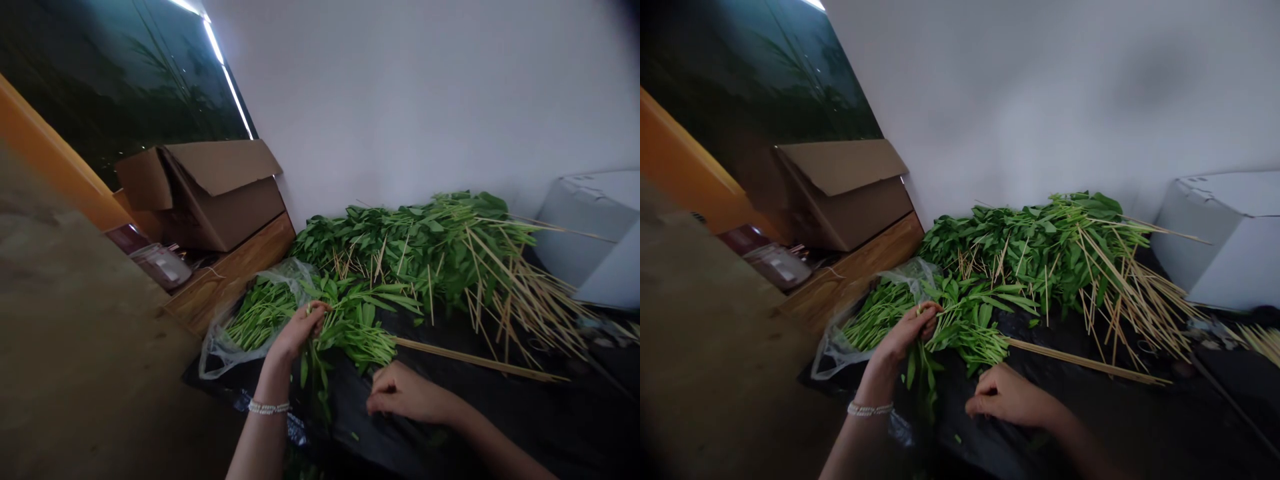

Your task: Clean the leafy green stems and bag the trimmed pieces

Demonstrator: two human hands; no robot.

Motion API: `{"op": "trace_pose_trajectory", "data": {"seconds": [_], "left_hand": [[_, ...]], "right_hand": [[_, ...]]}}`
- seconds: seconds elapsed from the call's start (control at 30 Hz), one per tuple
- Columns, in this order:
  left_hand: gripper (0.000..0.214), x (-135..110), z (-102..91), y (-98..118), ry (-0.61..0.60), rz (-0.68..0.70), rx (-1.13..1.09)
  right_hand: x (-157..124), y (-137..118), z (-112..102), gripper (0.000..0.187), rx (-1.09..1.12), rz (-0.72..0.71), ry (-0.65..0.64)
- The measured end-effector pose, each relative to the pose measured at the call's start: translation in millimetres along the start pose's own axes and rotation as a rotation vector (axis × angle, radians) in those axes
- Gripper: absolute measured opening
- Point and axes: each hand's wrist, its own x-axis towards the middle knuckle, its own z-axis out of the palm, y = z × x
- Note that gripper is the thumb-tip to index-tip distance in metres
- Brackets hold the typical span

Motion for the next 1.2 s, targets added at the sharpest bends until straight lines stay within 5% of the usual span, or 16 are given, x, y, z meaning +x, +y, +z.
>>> {"op": "trace_pose_trajectory", "data": {"seconds": [0.13,0.33,0.73,0.93,1.2], "left_hand": [[0.019,15,-1.9,-15,0.316,0.001,0.753],[0.025,28,13.8,-22,0.376,-0.193,1.247],[0.025,30,13.4,-23,0.416,-0.150,1.216],[0.015,10,33.1,12,0.486,0.228,0.827],[0.015,-27,89.6,28,0.156,0.539,0.629]], "right_hand": [[3,5,4,0.018,-0.077,-0.062,0.101],[4,2,-3,0.017,-0.120,-0.063,0.162],[1,-1,-8,0.022,-0.117,-0.050,0.234],[4,10,-22,0.023,-0.134,-0.045,0.521],[5,32,-34,0.031,-0.455,-0.207,0.944]]}}
